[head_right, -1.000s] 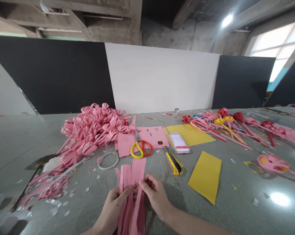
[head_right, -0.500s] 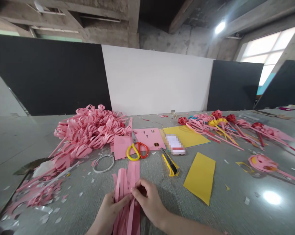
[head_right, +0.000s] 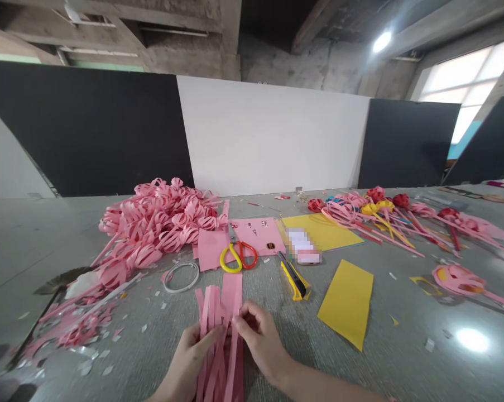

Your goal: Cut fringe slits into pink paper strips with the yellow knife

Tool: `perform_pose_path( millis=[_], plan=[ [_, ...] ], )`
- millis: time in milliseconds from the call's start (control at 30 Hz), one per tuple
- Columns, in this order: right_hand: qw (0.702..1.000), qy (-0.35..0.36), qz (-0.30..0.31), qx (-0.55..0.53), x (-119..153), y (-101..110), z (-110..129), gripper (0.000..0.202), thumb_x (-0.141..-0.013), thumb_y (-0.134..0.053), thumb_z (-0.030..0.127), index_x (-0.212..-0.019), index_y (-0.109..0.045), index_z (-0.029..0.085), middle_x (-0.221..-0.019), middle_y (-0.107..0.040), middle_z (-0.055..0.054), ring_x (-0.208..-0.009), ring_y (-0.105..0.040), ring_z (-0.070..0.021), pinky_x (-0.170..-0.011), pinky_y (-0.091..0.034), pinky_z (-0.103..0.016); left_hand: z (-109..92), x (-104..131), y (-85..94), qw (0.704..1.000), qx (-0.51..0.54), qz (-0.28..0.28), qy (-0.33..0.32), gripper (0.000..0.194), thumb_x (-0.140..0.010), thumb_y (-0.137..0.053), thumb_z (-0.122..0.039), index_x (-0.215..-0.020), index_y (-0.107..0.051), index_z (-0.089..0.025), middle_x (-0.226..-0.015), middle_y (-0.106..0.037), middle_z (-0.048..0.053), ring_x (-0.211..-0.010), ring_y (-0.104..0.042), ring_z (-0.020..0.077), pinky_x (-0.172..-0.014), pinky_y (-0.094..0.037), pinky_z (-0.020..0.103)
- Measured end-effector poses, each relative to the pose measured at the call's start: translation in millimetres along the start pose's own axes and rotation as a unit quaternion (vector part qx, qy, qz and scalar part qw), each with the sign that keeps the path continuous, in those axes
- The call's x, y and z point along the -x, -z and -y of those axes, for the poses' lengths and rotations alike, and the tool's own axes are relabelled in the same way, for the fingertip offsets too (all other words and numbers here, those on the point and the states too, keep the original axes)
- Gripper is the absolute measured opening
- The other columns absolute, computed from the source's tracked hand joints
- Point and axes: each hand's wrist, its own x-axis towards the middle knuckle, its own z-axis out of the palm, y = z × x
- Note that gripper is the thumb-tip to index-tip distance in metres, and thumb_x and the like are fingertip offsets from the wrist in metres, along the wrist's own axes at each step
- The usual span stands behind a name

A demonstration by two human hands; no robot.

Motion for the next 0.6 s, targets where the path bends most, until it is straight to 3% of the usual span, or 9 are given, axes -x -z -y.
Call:
perform_pose_path(
  millis=[600],
  plan=[
    [0.997,0.033,0.017,0.062,-1.5,0.5,6.4,0.02,-0.079,-0.051,0.034,-0.068,-0.05,0.017,-0.069,-0.047,0.001,-0.066,-0.046,-0.0122,-0.061,-0.036,-0.023,0.7,-1.3,-1.0,0.999,-0.032,0.007,-0.03,0.029,-0.06,-0.064,-0.04,-0.059,-0.057,-0.012,-0.052,-0.047,-0.003,-0.049,-0.038,0.0101,-0.046,-0.034,0.02]
  ],
)
